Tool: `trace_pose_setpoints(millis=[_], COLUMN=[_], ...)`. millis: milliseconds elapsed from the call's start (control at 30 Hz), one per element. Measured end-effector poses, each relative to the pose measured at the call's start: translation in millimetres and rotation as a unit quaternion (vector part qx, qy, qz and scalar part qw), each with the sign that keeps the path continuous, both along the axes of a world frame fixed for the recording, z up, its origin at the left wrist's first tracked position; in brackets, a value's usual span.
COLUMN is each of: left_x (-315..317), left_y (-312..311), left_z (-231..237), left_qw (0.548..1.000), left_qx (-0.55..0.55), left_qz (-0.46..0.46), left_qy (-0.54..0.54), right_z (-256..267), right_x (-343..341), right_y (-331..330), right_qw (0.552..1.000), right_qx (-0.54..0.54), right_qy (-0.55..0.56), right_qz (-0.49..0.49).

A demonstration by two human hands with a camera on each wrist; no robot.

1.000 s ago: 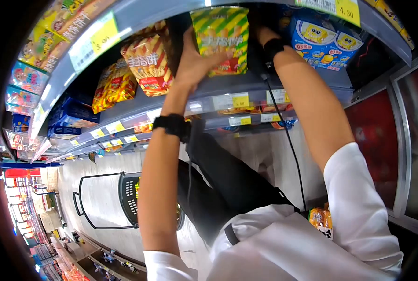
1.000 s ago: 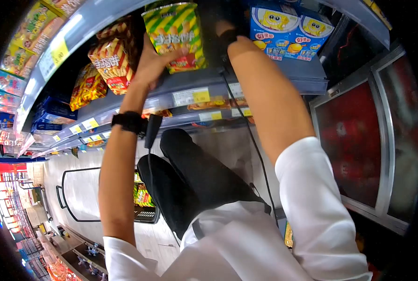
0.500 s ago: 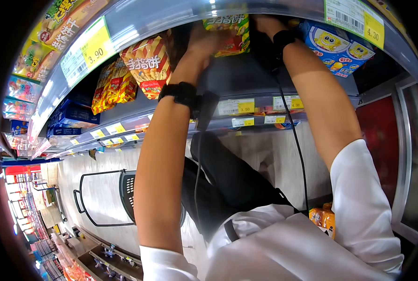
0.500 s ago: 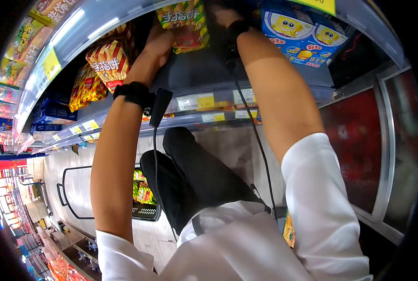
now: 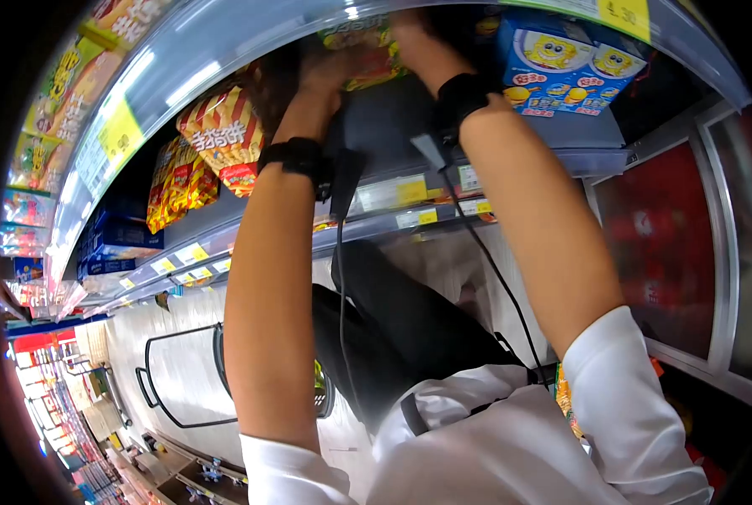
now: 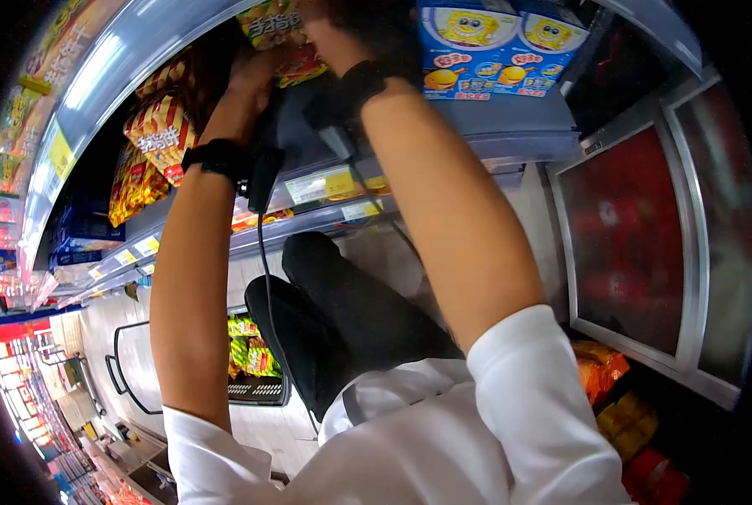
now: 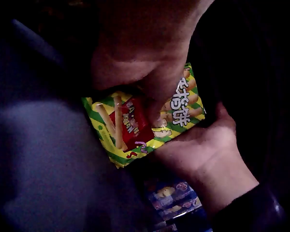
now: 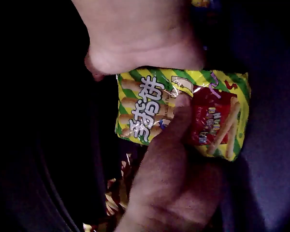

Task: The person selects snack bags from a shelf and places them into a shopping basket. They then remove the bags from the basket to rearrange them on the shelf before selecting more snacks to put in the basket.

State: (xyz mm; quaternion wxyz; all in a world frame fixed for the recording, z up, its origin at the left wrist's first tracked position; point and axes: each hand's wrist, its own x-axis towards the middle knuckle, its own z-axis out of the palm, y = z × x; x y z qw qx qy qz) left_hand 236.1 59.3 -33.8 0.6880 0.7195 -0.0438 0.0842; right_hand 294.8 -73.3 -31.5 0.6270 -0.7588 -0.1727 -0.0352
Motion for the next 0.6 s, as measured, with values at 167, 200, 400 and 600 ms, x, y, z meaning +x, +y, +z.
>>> trace_pose_setpoints(millis=[167, 200, 400, 600], left_x=[-12.3, 2.7, -10.3, -19.8], left_y=[-13.6, -0.5, -7.2, -14.3], left_z=[5.2, -13.8, -30.3, -36.3], left_qw=[0.953, 0.953, 0.989, 0.994], left_qx=[0.223, 0.225, -0.011, -0.027], left_qz=[0.198, 0.200, 0.144, 0.099], left_qy=[0.045, 0.040, 0.024, -0.038], right_z=[4.3, 5.1, -7.0, -6.4], right_x=[-14.4, -19.7, -4.1, -47.0], right_y=[26.9, 27.4, 51.2, -0.9], right_qw=[0.994, 0.993, 0.975, 0.965], right_qx=[0.072, 0.083, -0.084, 0.223], right_qy=[0.074, 0.077, -0.111, -0.078], right_qz=[0.041, 0.033, -0.172, 0.113])
